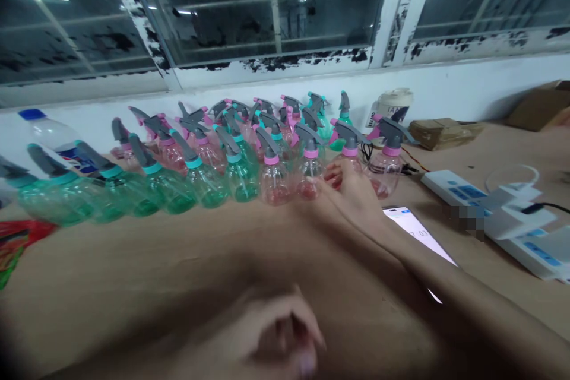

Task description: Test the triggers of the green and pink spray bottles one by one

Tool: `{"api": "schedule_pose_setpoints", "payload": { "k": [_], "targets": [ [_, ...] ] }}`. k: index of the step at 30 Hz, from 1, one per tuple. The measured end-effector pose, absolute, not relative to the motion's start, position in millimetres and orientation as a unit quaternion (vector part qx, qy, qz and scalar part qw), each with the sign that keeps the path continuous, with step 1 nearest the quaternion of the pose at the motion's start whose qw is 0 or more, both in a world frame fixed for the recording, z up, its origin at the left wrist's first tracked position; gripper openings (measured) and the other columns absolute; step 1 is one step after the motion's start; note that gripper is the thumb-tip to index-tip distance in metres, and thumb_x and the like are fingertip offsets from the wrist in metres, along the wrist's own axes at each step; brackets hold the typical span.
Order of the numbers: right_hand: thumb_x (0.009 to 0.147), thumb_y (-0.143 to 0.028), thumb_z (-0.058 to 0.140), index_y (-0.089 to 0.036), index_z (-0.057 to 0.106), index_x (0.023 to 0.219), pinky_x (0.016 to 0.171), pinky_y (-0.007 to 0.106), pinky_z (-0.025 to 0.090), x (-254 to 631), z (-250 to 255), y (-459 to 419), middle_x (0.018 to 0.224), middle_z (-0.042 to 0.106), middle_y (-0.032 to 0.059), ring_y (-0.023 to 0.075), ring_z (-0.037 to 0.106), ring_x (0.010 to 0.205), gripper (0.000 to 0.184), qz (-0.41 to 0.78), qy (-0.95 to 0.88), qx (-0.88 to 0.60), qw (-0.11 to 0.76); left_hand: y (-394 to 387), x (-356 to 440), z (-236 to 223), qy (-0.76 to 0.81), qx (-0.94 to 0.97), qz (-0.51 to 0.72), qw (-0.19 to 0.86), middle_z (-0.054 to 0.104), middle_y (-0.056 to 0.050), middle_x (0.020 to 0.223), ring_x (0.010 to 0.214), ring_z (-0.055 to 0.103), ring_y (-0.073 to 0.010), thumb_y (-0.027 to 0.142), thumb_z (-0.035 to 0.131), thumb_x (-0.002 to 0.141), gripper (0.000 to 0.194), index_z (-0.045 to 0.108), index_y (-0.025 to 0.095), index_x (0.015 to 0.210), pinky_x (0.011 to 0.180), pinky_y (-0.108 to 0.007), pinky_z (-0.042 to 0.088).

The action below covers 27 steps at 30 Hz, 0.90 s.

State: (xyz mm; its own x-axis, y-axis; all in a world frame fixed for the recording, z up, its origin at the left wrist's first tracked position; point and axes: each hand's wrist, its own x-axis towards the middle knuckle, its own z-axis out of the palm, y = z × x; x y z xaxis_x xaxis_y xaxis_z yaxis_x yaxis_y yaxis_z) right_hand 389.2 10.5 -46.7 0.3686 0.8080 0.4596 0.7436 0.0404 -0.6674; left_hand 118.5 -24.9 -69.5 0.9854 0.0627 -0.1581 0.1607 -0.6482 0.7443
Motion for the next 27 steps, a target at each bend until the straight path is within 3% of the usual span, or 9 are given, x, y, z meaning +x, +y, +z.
{"api": "schedule_pose_setpoints", "payload": {
  "k": [3,6,12,22,27],
  "targets": [
    [0.075,-0.057,0.057,-0.017,0.053,0.1,0.069,0.041,0.051,390.8,-47.8,16.5,0.09,0.065,0.0106,0.0258,0.063,0.079,0.047,-0.006,-0.565,-0.692,0.45,7.9,138.8,-58.1,0.213,0.923,0.118,0.299,0.059,-0.003,0.102,0.094,0.057,-0.0171,0.026,0.044,0.091,0.016,0.056,0.024,0.101,0.087,-0.035,0.045],
    [0.075,-0.055,0.057,-0.014,0.055,0.102,0.076,0.043,0.049,391.2,-48.7,23.1,0.097,0.064,0.015,0.0284,0.061,0.087,0.05,-0.057,-0.565,-0.698,0.437,27.8,143.7,-69.5,0.184,0.949,0.19,0.172,0.058,-0.006,0.111,0.107,0.053,-0.0199,0.021,0.053,0.087,0.014,0.058,0.019,0.1,0.096,-0.036,0.041],
    [0.08,-0.058,0.05,-0.009,0.053,0.116,0.079,0.046,0.047,387.5,-49.6,42.8,0.113,0.062,0.0201,0.0319,0.059,0.098,0.061,-0.114,-0.574,-0.691,0.426,35.6,136.6,-92.1,0.146,0.977,0.131,0.078,0.05,-0.008,0.133,0.128,0.038,-0.0213,0.036,0.052,0.089,0.037,0.053,0.018,0.122,0.106,-0.039,0.033],
    [0.08,-0.06,0.048,-0.01,0.061,0.096,0.065,0.04,0.046,380.4,-45.1,67.1,0.083,0.068,0.0182,0.0318,0.064,0.076,0.054,-0.142,-0.561,-0.724,0.376,36.2,136.6,-92.6,0.137,0.985,0.104,0.029,0.044,-0.006,0.139,0.132,0.034,-0.0202,0.036,0.047,0.092,0.04,0.051,0.016,0.126,0.107,-0.036,0.033],
    [0.078,-0.06,0.052,-0.011,0.059,0.098,0.063,0.039,0.046,374.0,-38.7,35.2,0.084,0.069,0.0166,0.032,0.065,0.075,0.053,-0.136,-0.572,-0.736,0.335,36.8,136.5,-96.4,0.131,0.984,0.118,0.018,0.045,-0.007,0.138,0.132,0.034,-0.0211,0.032,0.048,0.092,0.039,0.052,0.014,0.126,0.107,-0.037,0.034]
  ]
}}
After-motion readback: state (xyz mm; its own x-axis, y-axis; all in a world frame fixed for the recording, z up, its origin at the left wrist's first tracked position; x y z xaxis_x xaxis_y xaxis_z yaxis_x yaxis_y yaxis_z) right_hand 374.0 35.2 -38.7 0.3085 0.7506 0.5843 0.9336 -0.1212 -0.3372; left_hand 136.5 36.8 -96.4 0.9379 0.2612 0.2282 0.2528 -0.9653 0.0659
